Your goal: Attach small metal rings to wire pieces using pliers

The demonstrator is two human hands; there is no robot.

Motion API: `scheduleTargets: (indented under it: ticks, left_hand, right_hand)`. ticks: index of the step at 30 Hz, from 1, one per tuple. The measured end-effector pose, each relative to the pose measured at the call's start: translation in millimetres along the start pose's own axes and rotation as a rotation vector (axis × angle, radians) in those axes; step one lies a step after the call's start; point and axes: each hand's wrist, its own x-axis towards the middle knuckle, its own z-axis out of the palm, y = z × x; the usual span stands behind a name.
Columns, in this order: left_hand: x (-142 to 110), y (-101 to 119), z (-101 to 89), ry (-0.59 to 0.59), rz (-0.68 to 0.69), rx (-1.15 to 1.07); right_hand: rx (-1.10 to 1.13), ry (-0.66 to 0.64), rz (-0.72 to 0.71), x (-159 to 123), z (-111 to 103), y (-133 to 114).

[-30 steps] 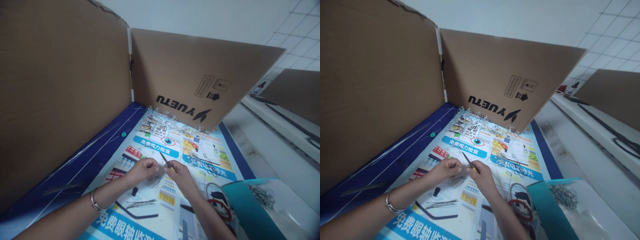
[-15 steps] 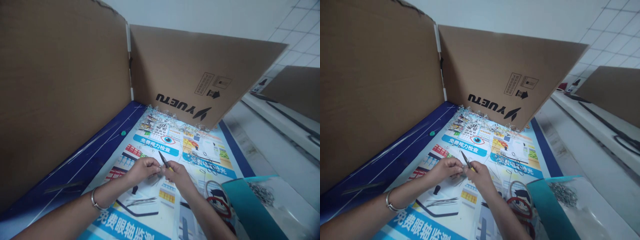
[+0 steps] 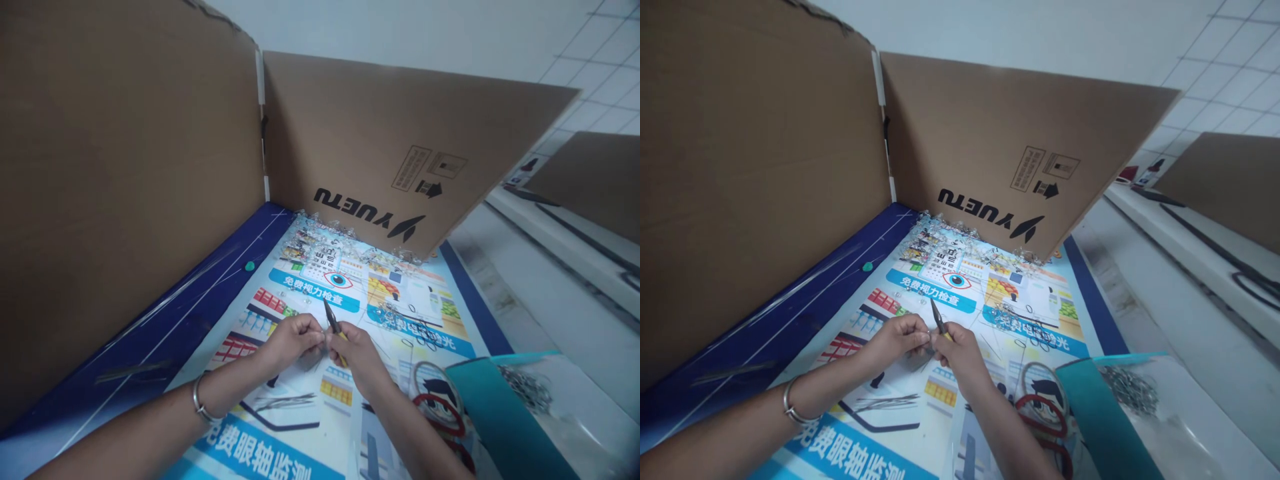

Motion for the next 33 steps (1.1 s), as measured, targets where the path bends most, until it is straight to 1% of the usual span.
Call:
scheduleTargets:
  ticks: [5,7,9,11,12,15,16,17,19,21,24,26,29,33]
  left_hand:
    - [0,1,-1.6,-0.021,0.044,-0.006]
    - [0,2,-4.2,-0.034,0.050,-0.045]
    - [0,5,-8.2,-0.027,0.037,-0.104]
    - [0,9,-13.0,0.001,0.005,-0.177]
    - [1,10,-15.5,0.013,-0.010,-0.214]
    - [2,12,-21.9,0.032,-0.032,-0.294]
    - [3,12,-23.3,0.038,-0.035,-0.305]
    - [3,12,-24.3,0.048,-0.039,-0.311]
    - [4,10,-25.3,0.074,-0.048,-0.313]
    - [5,9,-25.4,0.092,-0.056,-0.315]
    - [6,8,-25.0,0.102,-0.063,-0.316]
    - [6,8,-24.9,0.103,-0.064,-0.315]
    - [6,7,-24.9,0.097,-0.078,-0.307]
    - [5,5,-24.7,0.091,-0.094,-0.302]
  right_hand:
    - [-0.021,-0.012,-0.001,-1,2,-2]
    - [-0.082,-0.015,-0.041,-3,1,-6]
    - [-0.221,0.001,-0.127,-3,-3,-8]
    - [-0.446,0.067,-0.267,-2,-10,-8]
    - [-0.581,0.127,-0.348,0,-15,-7]
    - [-0.961,0.308,-0.715,6,-30,-2]
    - [-1.082,0.336,-0.820,8,-35,0]
    - [-1.194,0.356,-0.895,9,-39,0]
    - [-1.387,0.368,-0.996,9,-44,0]
    - [-1.508,0.375,-1.083,6,-46,-1]
    - [-1.588,0.378,-1.195,3,-46,-2]
    - [-1.613,0.375,-1.245,1,-45,-1]
    - [-1.637,0.353,-1.282,1,-45,1]
    - [-1.673,0.303,-1.292,0,-45,1]
